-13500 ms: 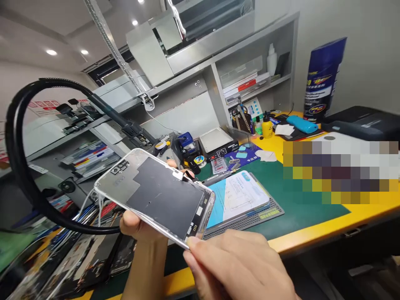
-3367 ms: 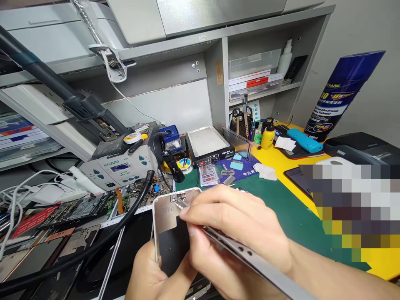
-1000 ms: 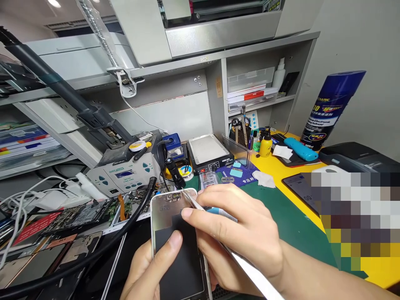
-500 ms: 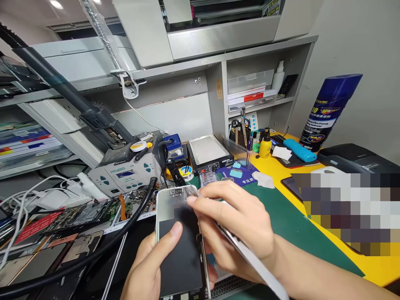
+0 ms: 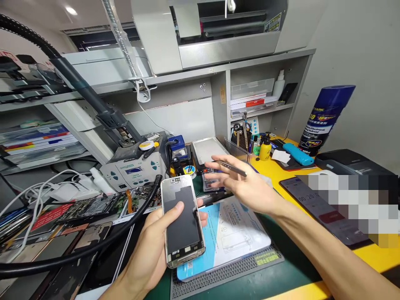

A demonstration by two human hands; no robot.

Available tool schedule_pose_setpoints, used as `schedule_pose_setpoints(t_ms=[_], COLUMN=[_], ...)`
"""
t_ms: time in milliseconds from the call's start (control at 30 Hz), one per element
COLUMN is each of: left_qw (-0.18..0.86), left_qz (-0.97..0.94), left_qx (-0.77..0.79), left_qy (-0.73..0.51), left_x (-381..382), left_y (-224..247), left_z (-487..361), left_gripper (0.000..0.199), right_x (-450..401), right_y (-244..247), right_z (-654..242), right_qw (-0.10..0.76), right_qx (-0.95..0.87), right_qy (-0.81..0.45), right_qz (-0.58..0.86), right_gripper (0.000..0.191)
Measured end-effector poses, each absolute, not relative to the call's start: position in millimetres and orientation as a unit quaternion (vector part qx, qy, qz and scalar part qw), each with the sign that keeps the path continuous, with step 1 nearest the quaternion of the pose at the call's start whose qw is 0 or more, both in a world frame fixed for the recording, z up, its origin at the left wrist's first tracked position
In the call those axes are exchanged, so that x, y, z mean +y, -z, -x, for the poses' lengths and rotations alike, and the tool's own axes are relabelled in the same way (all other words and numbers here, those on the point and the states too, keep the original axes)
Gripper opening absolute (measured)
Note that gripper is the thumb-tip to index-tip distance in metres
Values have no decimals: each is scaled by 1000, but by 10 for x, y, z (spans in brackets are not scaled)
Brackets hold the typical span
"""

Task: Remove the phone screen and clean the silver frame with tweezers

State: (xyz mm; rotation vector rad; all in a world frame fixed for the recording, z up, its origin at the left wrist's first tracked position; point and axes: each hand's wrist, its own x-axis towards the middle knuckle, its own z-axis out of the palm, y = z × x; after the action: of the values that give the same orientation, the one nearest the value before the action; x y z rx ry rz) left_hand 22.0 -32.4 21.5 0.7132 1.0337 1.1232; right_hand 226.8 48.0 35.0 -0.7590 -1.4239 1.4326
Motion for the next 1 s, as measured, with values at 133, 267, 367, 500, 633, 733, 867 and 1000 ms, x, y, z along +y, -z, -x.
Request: schedule_pose_setpoints(t_ms=[133, 267, 367, 500, 633, 733, 867, 1000], left_qw=[667, 711, 731, 740, 740, 726, 724, 721], left_qz=[-290, -213, -209, -220, -232, -242, -252, -256], left_qx=[463, 427, 370, 342, 339, 332, 326, 335], left_qy=[-506, -516, -534, -536, -532, -551, -553, -550], left_x=[-256, -181, -145, -129, -118, -118, -135, -141], left_y=[-249, -256, -254, -252, -252, -265, -306, -323], left_z=[-175, -81, -20, 24, 38, 26, -10, -30], left_gripper=[40, 39, 45, 51, 55, 57, 60, 61], right_x=[520, 532, 504, 452, 393, 354, 331, 335], right_y=[-395, -384, -372, -409, -459, -483, -527, -581], right_z=[-2376, -2432, -2435, -2375, -2280, -2243, -2287, -2357], right_qw=[447, 420, 412, 370, 349, 351, 375, 377], right_qx=[-552, -560, -570, -564, -520, -502, -508, -532], right_qy=[-660, -678, -675, -716, -752, -764, -746, -719], right_qz=[245, 226, 222, 178, 204, 203, 213, 241], right_gripper=[45, 52, 54, 64, 51, 64, 74, 77])
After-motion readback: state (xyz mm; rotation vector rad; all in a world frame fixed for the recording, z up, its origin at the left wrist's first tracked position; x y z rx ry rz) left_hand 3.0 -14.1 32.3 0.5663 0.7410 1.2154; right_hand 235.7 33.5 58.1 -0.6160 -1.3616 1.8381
